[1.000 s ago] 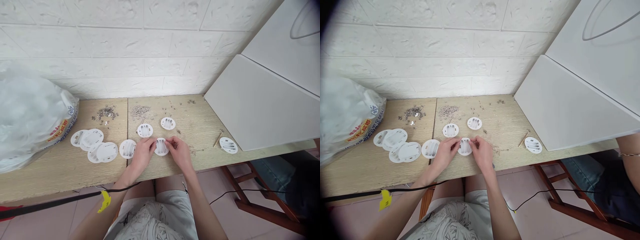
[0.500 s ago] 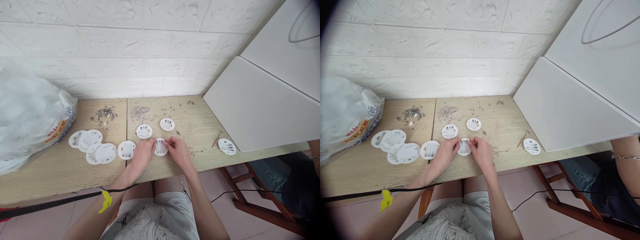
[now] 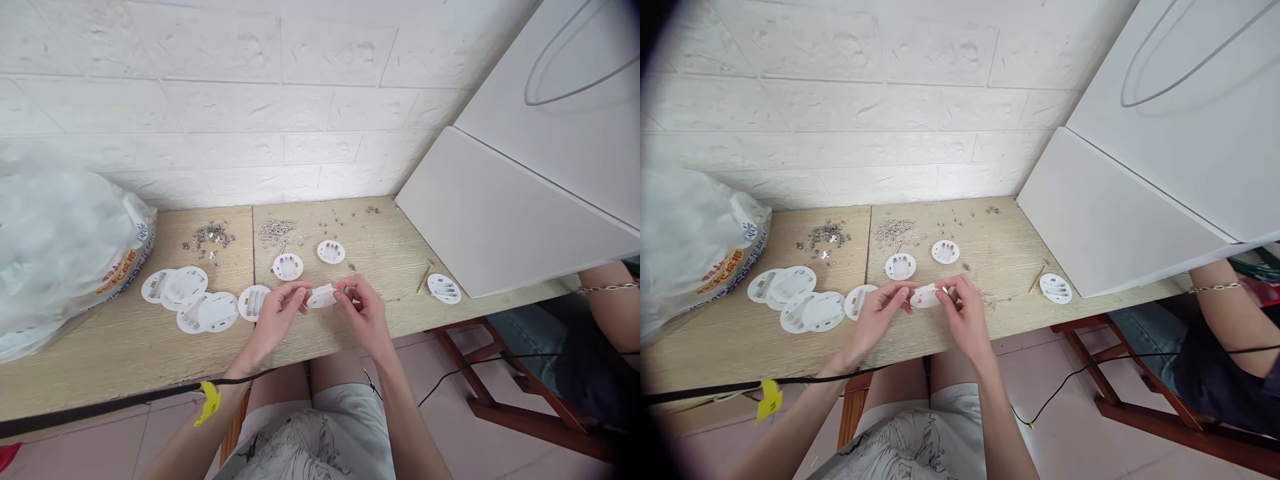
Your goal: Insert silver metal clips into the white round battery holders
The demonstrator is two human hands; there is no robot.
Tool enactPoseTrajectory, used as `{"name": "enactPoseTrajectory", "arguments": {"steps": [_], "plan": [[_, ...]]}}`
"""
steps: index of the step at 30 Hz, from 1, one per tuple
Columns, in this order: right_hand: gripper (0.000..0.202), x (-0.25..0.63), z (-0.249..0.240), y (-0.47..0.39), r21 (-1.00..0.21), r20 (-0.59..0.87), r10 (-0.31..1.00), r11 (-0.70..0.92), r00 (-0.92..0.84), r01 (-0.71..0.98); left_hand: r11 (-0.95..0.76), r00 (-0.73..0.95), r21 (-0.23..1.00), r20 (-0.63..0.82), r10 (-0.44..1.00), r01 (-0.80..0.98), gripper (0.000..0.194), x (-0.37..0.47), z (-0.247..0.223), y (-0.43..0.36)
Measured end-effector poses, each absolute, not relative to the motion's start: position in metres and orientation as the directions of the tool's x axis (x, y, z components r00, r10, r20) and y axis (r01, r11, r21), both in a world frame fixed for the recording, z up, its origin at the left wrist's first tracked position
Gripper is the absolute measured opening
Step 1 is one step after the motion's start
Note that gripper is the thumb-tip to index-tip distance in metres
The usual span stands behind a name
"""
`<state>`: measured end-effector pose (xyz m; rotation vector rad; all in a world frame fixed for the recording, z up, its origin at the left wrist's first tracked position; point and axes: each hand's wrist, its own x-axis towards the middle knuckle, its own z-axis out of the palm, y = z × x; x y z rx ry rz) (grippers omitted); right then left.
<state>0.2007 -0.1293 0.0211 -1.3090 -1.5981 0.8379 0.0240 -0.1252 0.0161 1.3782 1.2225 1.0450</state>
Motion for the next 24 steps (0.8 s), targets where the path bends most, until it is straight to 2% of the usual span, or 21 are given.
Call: {"name": "enactPoseTrajectory", "arguments": {"steps": [5,12,18,21,24], "plan": [[0.010,0.195,0.031,-0.141,-0.758,0.445,0.882,0.463,-0.156,0.459,0.024,0.153,0.998,-0.032,0.988,0.056,0.027,0.017,0.030,-0.140],[0.013,0.189,0.020,-0.142,-0.651,0.531,0.818,0.561,-0.222,0.511,-0.042,0.119,0.998,0.037,0.992,0.046,0.016,0.011,0.028,-0.144],[0.015,0.188,0.018,-0.142,-0.695,0.531,0.830,0.541,-0.169,0.473,-0.060,0.168,0.998,0.065,0.984,-0.037,0.015,0.013,0.025,-0.142],[0.017,0.189,0.016,-0.140,-0.709,0.467,0.862,0.499,-0.198,0.498,-0.058,0.178,0.997,0.067,0.982,-0.054,0.017,0.020,0.016,-0.135],[0.023,0.193,0.014,-0.138,-0.724,0.382,0.896,0.442,-0.226,0.530,-0.105,0.106,0.994,0.105,0.989,-0.010,0.015,0.028,0.002,-0.126]]}}
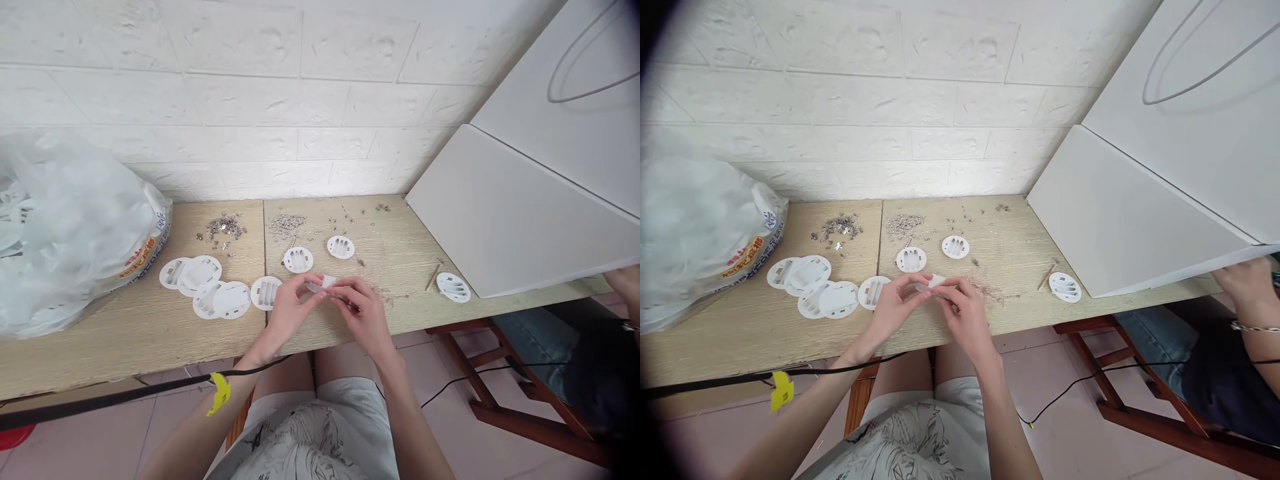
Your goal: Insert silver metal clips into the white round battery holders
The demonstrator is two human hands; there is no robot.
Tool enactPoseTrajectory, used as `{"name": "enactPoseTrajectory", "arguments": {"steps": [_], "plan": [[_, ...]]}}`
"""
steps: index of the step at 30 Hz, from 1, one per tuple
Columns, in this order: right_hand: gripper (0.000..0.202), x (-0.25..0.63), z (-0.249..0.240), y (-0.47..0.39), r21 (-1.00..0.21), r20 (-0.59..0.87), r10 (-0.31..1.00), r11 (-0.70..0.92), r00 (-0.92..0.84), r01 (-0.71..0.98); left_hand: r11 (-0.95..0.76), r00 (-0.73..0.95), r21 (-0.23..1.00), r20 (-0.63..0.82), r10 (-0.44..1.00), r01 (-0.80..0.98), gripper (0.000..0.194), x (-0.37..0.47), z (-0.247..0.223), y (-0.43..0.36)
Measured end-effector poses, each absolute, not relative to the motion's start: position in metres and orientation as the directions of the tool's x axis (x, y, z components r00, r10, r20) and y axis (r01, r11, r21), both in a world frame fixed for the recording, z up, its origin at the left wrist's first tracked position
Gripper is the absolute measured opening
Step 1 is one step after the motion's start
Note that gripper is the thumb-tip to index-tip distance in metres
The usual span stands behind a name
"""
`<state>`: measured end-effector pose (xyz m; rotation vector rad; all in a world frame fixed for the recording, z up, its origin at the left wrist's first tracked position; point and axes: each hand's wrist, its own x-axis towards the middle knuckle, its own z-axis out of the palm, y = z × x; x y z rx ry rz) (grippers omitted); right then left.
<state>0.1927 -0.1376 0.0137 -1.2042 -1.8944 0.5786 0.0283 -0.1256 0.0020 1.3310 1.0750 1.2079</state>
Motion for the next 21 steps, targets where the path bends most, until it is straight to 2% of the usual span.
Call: {"name": "enactPoseTrajectory", "arguments": {"steps": [4,7,10,14,21], "plan": [[0.036,0.204,0.014,-0.134,-0.724,0.339,0.906,0.423,-0.253,0.545,-0.205,0.109,0.960,0.187,0.976,0.191,0.026,0.032,-0.011,-0.119],[0.039,0.212,0.019,-0.131,-0.713,0.308,0.917,0.398,-0.253,0.577,-0.344,0.165,0.854,0.302,0.939,0.391,0.036,0.032,-0.013,-0.120],[0.037,0.215,0.022,-0.128,-0.658,0.245,0.934,0.357,-0.260,0.662,-0.459,0.238,0.735,0.393,0.888,0.499,0.043,0.031,-0.015,-0.121],[0.032,0.211,0.019,-0.122,-0.603,0.166,0.951,0.308,-0.262,0.736,-0.493,0.291,0.661,0.399,0.870,0.566,0.048,0.031,-0.017,-0.122],[0.032,0.199,0.013,-0.121,-0.563,0.127,0.948,0.310,-0.291,0.766,-0.508,0.315,0.669,0.400,0.861,0.543,0.049,0.029,-0.021,-0.123]]}}
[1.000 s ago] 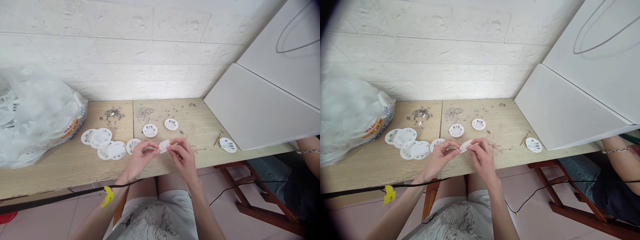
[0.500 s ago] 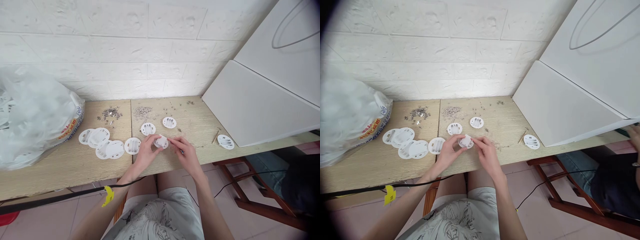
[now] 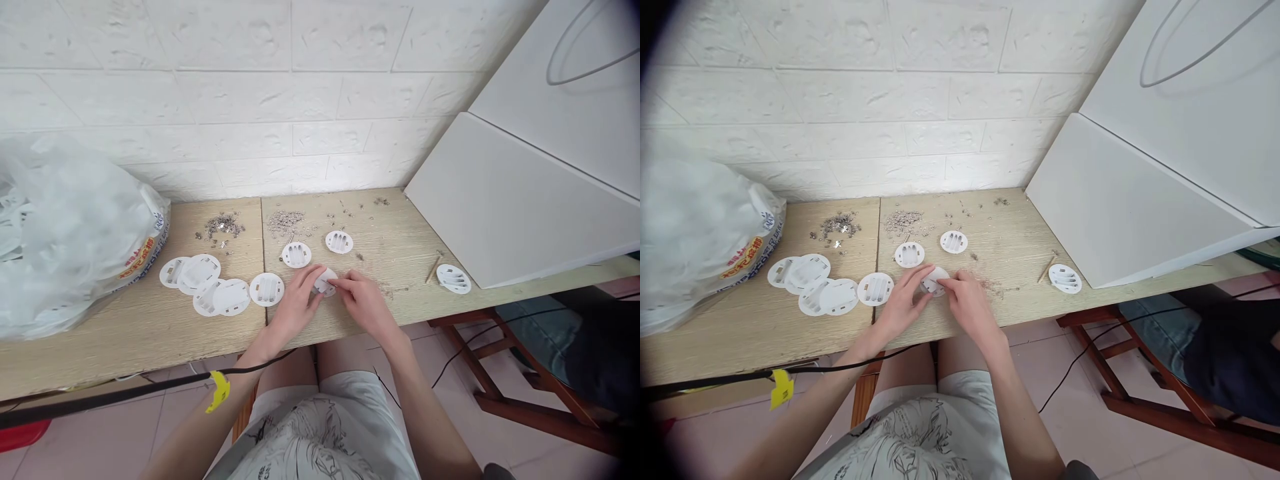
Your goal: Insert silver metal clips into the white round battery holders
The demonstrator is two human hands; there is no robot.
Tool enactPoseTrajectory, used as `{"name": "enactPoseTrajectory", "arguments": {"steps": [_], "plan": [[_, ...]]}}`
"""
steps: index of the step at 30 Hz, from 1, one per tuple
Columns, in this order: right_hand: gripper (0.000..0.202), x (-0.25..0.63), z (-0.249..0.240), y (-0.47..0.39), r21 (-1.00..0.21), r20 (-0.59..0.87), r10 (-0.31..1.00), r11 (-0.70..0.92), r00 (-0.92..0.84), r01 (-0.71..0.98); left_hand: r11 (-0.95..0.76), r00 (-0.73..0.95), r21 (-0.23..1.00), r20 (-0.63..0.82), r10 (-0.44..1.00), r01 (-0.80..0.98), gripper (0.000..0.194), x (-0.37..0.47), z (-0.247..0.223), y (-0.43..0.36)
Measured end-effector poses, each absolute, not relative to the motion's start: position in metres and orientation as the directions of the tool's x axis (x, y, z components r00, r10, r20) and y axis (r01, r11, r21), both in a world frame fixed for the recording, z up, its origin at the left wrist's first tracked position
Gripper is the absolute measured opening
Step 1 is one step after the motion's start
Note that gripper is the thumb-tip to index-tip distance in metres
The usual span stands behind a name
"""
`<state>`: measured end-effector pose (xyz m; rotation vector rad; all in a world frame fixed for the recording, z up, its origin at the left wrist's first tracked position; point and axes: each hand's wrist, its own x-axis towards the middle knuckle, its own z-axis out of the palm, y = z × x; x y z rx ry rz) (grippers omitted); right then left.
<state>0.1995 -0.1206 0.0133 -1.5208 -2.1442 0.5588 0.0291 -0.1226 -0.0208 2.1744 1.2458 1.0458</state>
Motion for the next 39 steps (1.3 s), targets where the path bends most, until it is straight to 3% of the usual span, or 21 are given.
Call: {"name": "enactPoseTrajectory", "arguments": {"steps": [10,32,35,39], "plan": [[0.012,0.184,0.016,-0.124,-0.554,0.074,0.983,0.181,-0.169,0.813,-0.404,0.157,0.670,0.399,0.903,0.622,0.039,0.030,-0.028,-0.120],[0.018,0.178,0.007,-0.127,-0.647,0.156,0.942,0.325,-0.298,0.690,-0.453,0.163,0.678,0.448,0.879,0.579,0.032,0.028,-0.034,-0.116],[0.019,0.178,0.005,-0.129,-0.590,0.183,0.927,0.370,-0.327,0.718,-0.450,0.161,0.676,0.447,0.880,0.584,0.031,0.028,-0.033,-0.116],[0.021,0.178,0.003,-0.133,-0.409,0.228,0.892,0.452,-0.391,0.792,-0.459,0.155,0.668,0.463,0.873,0.586,0.030,0.029,-0.033,-0.115]]}}
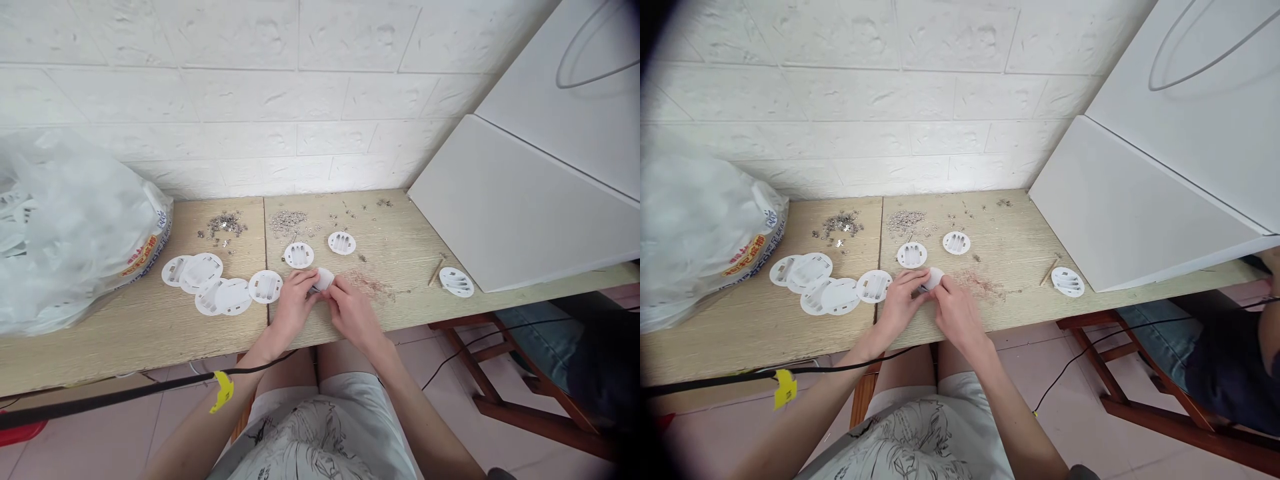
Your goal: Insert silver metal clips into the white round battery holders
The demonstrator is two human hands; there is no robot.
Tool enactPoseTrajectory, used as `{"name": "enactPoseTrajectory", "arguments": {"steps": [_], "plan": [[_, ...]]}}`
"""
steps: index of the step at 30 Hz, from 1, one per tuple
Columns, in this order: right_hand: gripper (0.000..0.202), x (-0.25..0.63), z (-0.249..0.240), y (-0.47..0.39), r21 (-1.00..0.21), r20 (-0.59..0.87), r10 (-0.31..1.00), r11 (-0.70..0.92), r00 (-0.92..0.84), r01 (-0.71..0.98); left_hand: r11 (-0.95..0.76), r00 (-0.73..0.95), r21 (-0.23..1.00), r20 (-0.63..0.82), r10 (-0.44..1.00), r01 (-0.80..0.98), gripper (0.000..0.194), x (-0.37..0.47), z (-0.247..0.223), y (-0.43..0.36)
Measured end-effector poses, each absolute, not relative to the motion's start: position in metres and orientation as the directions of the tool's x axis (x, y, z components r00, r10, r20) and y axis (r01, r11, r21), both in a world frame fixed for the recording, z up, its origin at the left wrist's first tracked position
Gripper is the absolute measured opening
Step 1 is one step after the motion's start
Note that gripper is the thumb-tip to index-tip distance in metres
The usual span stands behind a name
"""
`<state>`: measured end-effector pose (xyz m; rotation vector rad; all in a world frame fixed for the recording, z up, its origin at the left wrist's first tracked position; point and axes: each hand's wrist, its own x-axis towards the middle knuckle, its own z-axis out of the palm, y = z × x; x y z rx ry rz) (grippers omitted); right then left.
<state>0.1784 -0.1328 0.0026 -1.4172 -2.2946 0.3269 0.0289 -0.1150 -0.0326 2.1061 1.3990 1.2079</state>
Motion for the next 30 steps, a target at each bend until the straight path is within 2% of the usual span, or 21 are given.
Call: {"name": "enactPoseTrajectory", "arguments": {"steps": [6,10,12,14,18,23,30], "plan": [[0.027,0.182,0.003,-0.133,-0.129,0.255,0.808,0.573,-0.531,0.809,-0.458,0.161,0.673,0.457,0.875,0.581,0.028,0.028,-0.032,-0.114],[0.030,0.184,0.000,-0.134,-0.072,0.276,0.778,0.602,-0.565,0.795,-0.470,0.163,0.655,0.474,0.866,0.591,0.028,0.028,-0.034,-0.114],[0.028,0.184,0.000,-0.134,-0.138,0.286,0.804,0.573,-0.522,0.808,-0.476,0.169,0.648,0.478,0.862,0.595,0.029,0.028,-0.035,-0.114],[0.025,0.184,0.001,-0.133,-0.254,0.266,0.846,0.524,-0.463,0.813,-0.475,0.172,0.648,0.475,0.863,0.596,0.030,0.027,-0.035,-0.114],[0.023,0.190,0.010,-0.125,-0.438,0.145,0.897,0.437,-0.418,0.786,-0.474,0.194,0.668,0.452,0.871,0.573,0.032,0.024,-0.035,-0.115],[0.020,0.200,0.020,-0.113,-0.549,-0.036,0.893,0.358,-0.449,0.755,-0.491,0.203,0.666,0.465,0.862,0.561,0.029,0.020,-0.037,-0.114],[0.018,0.199,0.023,-0.107,-0.648,-0.101,0.876,0.302,-0.472,0.699,-0.482,0.165,0.677,0.479,0.862,0.556,0.026,0.021,-0.040,-0.113]]}}
